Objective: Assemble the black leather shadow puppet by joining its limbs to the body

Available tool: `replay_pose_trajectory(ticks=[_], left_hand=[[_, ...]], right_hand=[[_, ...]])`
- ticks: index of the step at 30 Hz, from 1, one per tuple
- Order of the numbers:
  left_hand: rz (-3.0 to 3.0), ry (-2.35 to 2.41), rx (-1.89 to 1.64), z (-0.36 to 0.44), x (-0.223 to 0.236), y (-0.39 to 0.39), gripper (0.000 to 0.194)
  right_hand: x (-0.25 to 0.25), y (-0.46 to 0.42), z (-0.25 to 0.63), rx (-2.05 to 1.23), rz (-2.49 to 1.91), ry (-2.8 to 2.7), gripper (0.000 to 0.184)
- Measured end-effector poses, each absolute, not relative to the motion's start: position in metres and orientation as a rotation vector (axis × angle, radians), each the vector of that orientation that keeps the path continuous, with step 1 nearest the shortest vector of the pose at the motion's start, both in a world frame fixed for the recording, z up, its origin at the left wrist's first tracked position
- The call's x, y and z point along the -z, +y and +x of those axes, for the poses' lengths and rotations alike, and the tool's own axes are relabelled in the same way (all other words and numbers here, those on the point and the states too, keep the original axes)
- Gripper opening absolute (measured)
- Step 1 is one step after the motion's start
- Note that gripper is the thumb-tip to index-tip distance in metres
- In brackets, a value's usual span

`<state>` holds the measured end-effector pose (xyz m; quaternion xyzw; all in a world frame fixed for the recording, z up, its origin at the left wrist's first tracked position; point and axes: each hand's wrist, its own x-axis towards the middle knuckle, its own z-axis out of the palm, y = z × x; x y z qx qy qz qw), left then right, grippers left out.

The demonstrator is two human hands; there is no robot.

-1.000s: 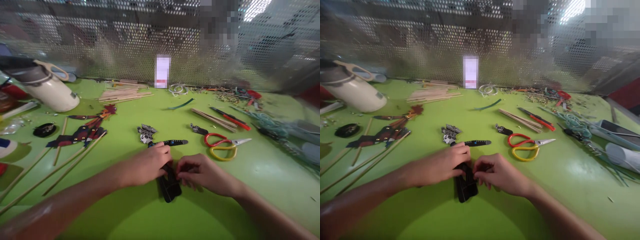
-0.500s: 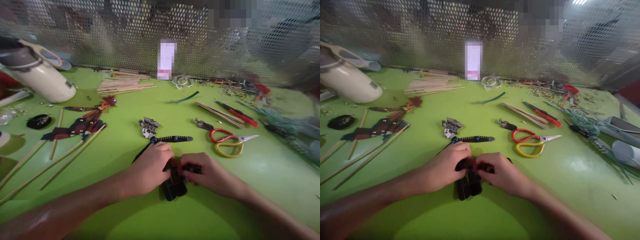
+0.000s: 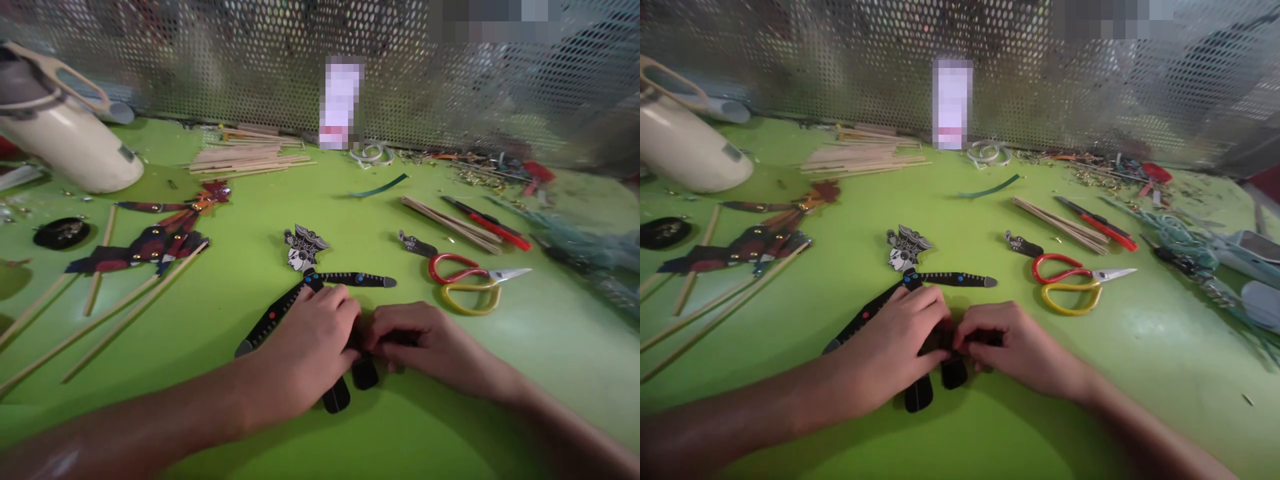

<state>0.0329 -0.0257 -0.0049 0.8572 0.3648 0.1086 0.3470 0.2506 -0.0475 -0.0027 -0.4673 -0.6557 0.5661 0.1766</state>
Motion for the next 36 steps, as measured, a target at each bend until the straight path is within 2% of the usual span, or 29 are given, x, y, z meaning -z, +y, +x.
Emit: replay_pose_trajectory(ticks=[6,13,23,36], left_hand=[[2.162,0.997,-0.252,0.032,0.006,-0.026,0.022],[2.107,1.091,-0.208,0.032,0.006,-0.025,0.023],[1.823,1.115,-0.377,0.040,0.004,-0.028,0.024],[1.710,1.175,-0.422,0.043,0.000,-0.027,0.021]], right_hand=[[0.006,-0.053,0.252,-1.707,-1.389,-1.674,0.010],[0.002,-0.053,0.248,-1.621,-1.392,-1.764,0.006],[0.007,-0.053,0.245,-1.258,-1.308,-1.898,0.005],[0.010,-0.057,0.243,-1.419,-1.334,-1.671,0.003]])
